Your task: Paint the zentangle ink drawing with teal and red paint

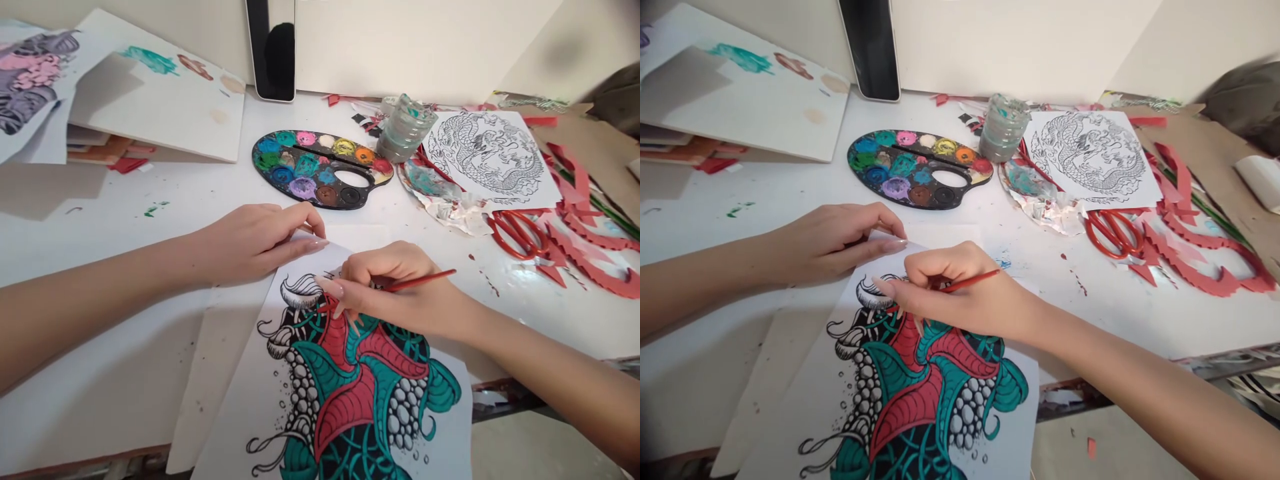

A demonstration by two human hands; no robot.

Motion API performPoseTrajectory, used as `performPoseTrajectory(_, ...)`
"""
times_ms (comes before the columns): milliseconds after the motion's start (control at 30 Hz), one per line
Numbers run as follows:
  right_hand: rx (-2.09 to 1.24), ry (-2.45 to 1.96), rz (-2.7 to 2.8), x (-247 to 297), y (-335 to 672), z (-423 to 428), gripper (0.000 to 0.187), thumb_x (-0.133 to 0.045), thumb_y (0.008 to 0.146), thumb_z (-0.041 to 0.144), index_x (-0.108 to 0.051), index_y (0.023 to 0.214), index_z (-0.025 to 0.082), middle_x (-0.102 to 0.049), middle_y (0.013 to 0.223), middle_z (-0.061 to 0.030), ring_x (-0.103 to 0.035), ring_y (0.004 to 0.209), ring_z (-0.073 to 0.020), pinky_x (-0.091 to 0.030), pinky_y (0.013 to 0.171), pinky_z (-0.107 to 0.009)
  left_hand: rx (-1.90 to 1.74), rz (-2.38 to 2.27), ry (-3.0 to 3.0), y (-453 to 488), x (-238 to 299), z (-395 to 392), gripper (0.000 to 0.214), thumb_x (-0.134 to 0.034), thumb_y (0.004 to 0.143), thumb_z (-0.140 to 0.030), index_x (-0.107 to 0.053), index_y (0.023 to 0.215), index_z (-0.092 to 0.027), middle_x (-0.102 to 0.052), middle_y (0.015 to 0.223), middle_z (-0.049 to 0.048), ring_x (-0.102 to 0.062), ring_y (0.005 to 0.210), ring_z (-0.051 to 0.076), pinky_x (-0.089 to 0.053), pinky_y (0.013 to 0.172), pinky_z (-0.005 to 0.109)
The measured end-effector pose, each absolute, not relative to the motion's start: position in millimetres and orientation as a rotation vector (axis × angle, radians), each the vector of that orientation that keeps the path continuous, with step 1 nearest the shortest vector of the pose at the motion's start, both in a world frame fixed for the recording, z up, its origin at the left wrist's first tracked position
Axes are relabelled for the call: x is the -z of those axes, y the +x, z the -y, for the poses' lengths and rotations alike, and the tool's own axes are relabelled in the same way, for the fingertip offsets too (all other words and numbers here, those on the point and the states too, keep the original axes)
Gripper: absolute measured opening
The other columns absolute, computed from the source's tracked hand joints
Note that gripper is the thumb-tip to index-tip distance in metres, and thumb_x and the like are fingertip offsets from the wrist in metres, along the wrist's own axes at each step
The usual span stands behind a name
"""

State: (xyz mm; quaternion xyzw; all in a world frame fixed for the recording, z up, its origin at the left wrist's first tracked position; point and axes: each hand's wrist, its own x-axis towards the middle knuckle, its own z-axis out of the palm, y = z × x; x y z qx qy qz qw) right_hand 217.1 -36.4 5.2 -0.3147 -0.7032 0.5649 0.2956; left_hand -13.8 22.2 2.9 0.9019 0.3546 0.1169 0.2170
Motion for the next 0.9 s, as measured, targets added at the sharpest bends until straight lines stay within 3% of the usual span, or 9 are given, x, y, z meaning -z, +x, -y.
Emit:
performPoseTrajectory(700, -1.515, -0.886, 1.872, -6.9, 215.8, 38.1, 0.044, -0.075, 0.09, 0.019, -0.042, 0.062, 0.016, -0.053, 0.057, 0.0051, -0.038, 0.054, -0.0042, -0.031, 0.048, -0.018, -0.336, -0.979, 2.491, -15.2, -1.1, -22.8, 0.031, -0.047, 0.103, -0.048, -0.065, 0.11, -0.024, -0.063, 0.064, -0.0038, -0.055, 0.06, 0.014, -0.037, 0.062, 0.026)
performPoseTrajectory(900, -1.54, -0.898, 1.868, -7.2, 215.4, 37.7, 0.045, -0.075, 0.09, 0.021, -0.042, 0.061, 0.016, -0.053, 0.058, 0.0049, -0.039, 0.054, -0.0042, -0.03, 0.047, -0.018, -0.328, -0.989, 2.483, -14.2, -2.2, -23.0, 0.033, -0.046, 0.103, -0.049, -0.066, 0.11, -0.024, -0.062, 0.063, -0.0032, -0.057, 0.061, 0.015, -0.038, 0.062, 0.026)
